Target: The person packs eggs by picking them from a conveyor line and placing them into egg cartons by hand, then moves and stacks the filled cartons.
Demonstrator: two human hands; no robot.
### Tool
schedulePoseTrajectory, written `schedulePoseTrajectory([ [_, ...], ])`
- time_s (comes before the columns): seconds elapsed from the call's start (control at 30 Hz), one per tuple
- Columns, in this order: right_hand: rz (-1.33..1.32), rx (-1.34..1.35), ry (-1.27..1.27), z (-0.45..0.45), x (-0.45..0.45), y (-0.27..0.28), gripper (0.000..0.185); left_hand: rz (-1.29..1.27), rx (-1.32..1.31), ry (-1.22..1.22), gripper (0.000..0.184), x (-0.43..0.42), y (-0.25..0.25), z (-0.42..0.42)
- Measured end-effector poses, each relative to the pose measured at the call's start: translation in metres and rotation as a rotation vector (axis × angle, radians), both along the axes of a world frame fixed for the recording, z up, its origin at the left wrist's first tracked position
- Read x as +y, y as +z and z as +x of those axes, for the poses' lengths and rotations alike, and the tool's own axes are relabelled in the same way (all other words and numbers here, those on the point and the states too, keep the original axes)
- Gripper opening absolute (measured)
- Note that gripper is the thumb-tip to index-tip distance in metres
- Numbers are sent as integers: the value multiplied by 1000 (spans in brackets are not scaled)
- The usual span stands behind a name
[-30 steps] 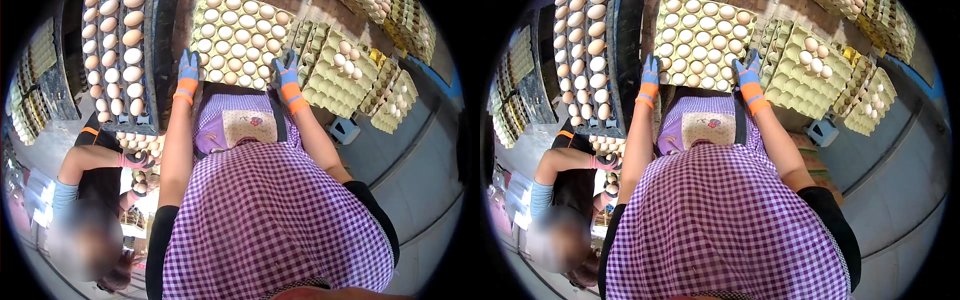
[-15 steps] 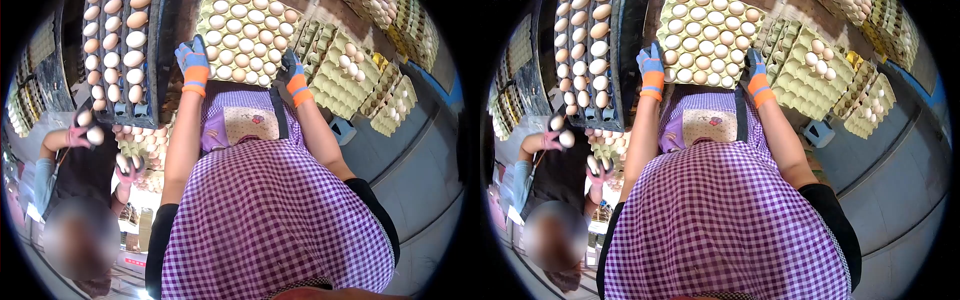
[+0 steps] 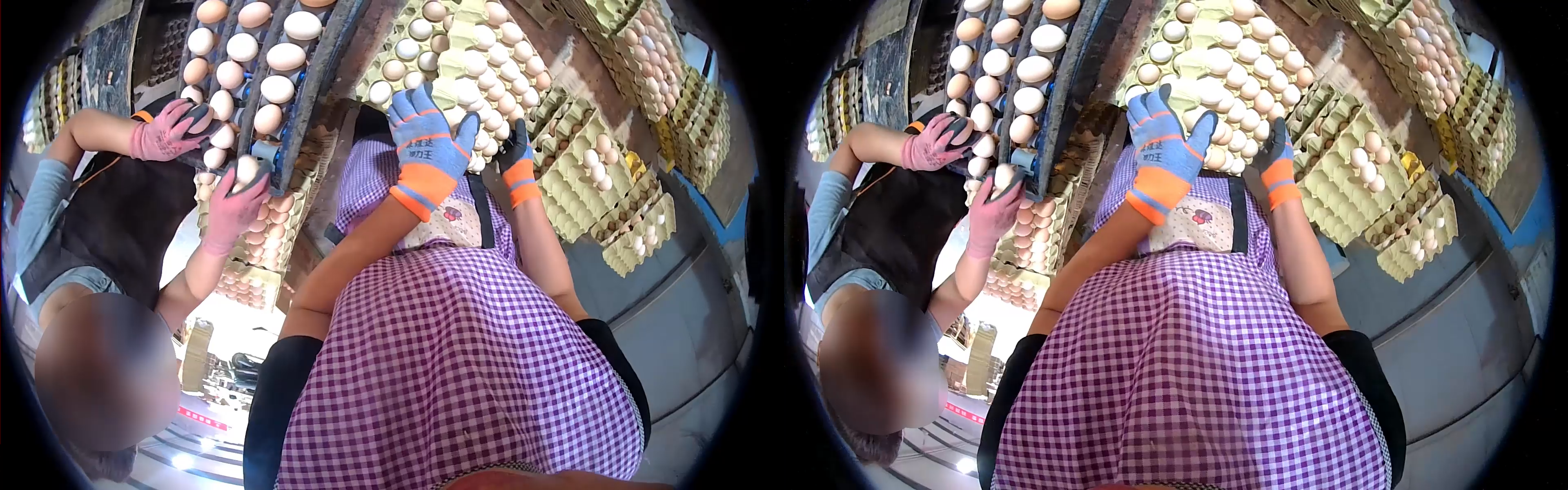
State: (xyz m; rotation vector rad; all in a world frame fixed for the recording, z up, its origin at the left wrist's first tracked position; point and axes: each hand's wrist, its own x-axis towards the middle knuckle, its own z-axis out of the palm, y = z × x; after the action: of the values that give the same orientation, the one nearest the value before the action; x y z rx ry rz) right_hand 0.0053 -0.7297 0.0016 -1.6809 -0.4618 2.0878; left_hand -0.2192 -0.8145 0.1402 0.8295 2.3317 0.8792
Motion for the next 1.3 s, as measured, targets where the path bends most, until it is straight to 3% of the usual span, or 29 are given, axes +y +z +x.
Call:
schedulePoseTrajectory([
  [0.17, 36, -174, 37, -5, -3, 4, 55, -24, 50, 56, 72, -4, -25, -11],
  [0.3, 2, -252, 45, 3, -2, 0, 49, -69, 68, 61, 68, -6, -72, -37],
  [0.4, -40, -337, -24, 5, -2, -2, 45, -125, -135, 77, 60, -10, -112, -63],
  [0.6, -38, -312, -84, 5, -3, -3, 38, -172, -29, 68, 60, -6, -142, -74],
  [0.73, -25, -319, -123, 7, -3, -3, 31, -220, -208, -60, 65, 7, -177, -74],
  [0.83, 172, -355, -1, 22, -11, -17, 31, -231, -266, -73, 64, 7, -157, -72],
  [0.93, 157, -247, -93, 7, -6, 10, 33, -157, -217, -74, 56, 1, -159, -65],
  [0.97, 246, -333, 47, 12, -3, 4, 34, -144, -220, -58, 56, 1, -157, -63],
  [1.0, 125, -334, -37, 16, -4, -1, 34, -131, -223, -43, 55, 1, -155, -61],
  [1.07, 297, -384, 118, 30, -7, -21, 31, -174, -224, -55, 54, 2, -161, -61],
  [1.1, 819, -547, 442, 41, -15, -33, 32, -187, -228, -83, 53, 2, -166, -64],
  [1.13, 349, -415, 20, 21, -14, -18, 38, -132, -245, -106, 56, -2, -179, -68],
  [1.2, 589, -628, -15, 4, -17, -13, 38, -162, -93, -107, 60, -4, -184, -67],
  [1.23, 703, -565, -103, -15, -14, 7, 47, -80, -20, -166, 62, 1, -173, -70],
  [1.3, 869, -726, 111, -33, 6, 29, 46, 96, 105, -276, 65, 30, -133, -75],
])
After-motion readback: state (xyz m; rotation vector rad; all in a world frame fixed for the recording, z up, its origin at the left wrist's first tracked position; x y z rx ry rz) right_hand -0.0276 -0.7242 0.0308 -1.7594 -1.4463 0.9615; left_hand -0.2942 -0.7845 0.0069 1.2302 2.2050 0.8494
